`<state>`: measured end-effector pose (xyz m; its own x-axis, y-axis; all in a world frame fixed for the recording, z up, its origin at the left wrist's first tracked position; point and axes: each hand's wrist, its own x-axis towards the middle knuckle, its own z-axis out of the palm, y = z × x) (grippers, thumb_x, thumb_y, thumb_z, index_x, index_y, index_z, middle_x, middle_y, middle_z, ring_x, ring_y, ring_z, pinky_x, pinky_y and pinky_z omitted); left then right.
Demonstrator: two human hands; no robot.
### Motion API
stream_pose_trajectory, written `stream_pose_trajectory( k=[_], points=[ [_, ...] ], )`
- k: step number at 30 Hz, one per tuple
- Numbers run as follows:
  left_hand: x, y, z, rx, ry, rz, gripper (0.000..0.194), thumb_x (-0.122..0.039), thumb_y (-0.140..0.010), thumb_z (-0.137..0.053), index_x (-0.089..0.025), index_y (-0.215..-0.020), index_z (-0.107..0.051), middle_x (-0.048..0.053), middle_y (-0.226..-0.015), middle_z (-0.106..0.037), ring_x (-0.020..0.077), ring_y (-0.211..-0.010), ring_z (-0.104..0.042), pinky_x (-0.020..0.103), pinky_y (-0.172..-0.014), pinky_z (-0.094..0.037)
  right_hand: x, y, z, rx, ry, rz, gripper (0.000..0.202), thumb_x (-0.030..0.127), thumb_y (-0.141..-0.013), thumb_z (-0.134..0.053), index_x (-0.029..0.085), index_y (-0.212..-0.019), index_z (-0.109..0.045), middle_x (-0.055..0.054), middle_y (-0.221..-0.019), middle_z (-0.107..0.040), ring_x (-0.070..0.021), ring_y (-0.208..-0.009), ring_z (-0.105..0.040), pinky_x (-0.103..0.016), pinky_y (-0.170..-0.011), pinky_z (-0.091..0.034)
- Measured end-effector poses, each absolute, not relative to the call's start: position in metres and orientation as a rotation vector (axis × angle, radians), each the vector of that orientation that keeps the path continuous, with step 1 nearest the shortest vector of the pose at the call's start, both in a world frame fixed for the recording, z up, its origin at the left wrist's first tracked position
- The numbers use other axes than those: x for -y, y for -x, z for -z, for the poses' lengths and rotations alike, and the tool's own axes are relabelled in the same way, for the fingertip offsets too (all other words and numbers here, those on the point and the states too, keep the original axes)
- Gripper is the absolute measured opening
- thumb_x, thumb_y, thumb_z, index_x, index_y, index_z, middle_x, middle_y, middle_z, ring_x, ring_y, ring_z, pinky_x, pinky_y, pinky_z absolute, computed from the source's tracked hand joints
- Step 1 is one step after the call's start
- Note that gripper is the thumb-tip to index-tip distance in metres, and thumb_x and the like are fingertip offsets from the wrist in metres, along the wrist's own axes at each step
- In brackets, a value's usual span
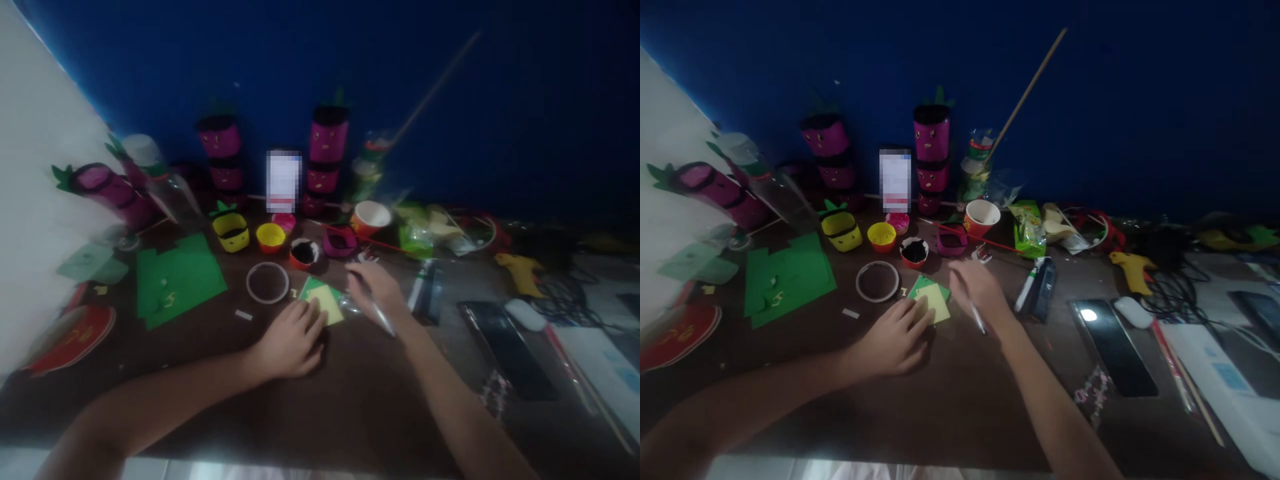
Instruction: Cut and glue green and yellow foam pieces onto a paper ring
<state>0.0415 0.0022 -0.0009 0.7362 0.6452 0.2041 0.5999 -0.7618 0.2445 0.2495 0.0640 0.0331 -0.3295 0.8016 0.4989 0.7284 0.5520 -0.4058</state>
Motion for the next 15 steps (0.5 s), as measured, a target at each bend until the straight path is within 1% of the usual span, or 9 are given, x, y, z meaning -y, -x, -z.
stream_pose_trajectory(
  k=[3, 5, 7, 10, 13, 15],
  points=[
    [-0.003, -0.042, 0.002, -1.003, -2.792, -0.487, 0.051, -0.032, -0.083, -0.046, -0.008, -0.127, -0.044, 0.021, -0.127, -0.049, 0.0321, -0.117, -0.044, 0.049, -0.101, -0.033, -0.051, -0.268, -0.025, 2.45, 1.211, -0.034, 0.021, 0.015, -0.086, -0.044, 0.015, -0.098, -0.061, -0.01, -0.084, -0.064, -0.0202, -0.079, -0.057, -0.033, -0.073, -0.049],
    [-0.003, -0.042, 0.003, -1.017, -2.823, -0.532, 0.046, -0.032, -0.083, -0.047, -0.009, -0.124, -0.048, 0.018, -0.125, -0.052, 0.031, -0.116, -0.045, 0.049, -0.103, -0.031, -0.042, -0.279, -0.017, 2.509, 1.275, -0.039, 0.027, 0.01, -0.085, -0.042, 0.015, -0.104, -0.06, -0.011, -0.091, -0.062, -0.0213, -0.086, -0.057, -0.034, -0.075, -0.05],
    [-0.003, -0.042, 0.005, -1.044, -2.869, -0.586, 0.038, -0.029, -0.084, -0.046, -0.012, -0.118, -0.053, 0.015, -0.122, -0.055, 0.0285, -0.113, -0.049, 0.048, -0.104, -0.031, -0.034, -0.287, -0.008, 2.547, 1.293, -0.058, 0.036, 0.003, -0.081, -0.04, 0.017, -0.109, -0.059, -0.011, -0.096, -0.06, -0.0217, -0.091, -0.056, -0.035, -0.079, -0.049],
    [-0.005, -0.041, 0.007, -1.044, -2.93, -0.68, 0.03, -0.021, -0.085, -0.045, -0.014, -0.111, -0.057, 0.012, -0.114, -0.061, 0.0239, -0.105, -0.055, 0.043, -0.1, -0.037, -0.027, -0.292, 0.001, 2.564, 1.287, -0.063, 0.047, -0.002, -0.076, -0.036, 0.018, -0.114, -0.057, -0.01, -0.1, -0.059, -0.0222, -0.096, -0.054, -0.038, -0.084, -0.048],
    [-0.01, -0.036, 0.01, -0.958, -2.944, -0.778, 0.028, -0.015, -0.085, -0.046, -0.016, -0.109, -0.059, 0.009, -0.106, -0.065, 0.0203, -0.1, -0.058, 0.04, -0.097, -0.042, -0.026, -0.294, 0.005, 2.553, 1.278, -0.072, 0.049, -0.001, -0.077, -0.036, 0.017, -0.118, -0.053, -0.011, -0.104, -0.058, -0.023, -0.099, -0.053, -0.039, -0.087, -0.046],
    [-0.014, -0.033, 0.013, -0.909, -2.892, -0.895, 0.027, -0.012, -0.084, -0.047, -0.018, -0.107, -0.06, 0.008, -0.107, -0.065, 0.0191, -0.102, -0.058, 0.041, -0.099, -0.041, -0.026, -0.293, 0.004, 2.505, 1.304, -0.075, 0.043, 0.002, -0.079, -0.036, 0.015, -0.116, -0.054, -0.012, -0.103, -0.058, -0.023, -0.098, -0.052, -0.039, -0.087, -0.045]
  ],
)
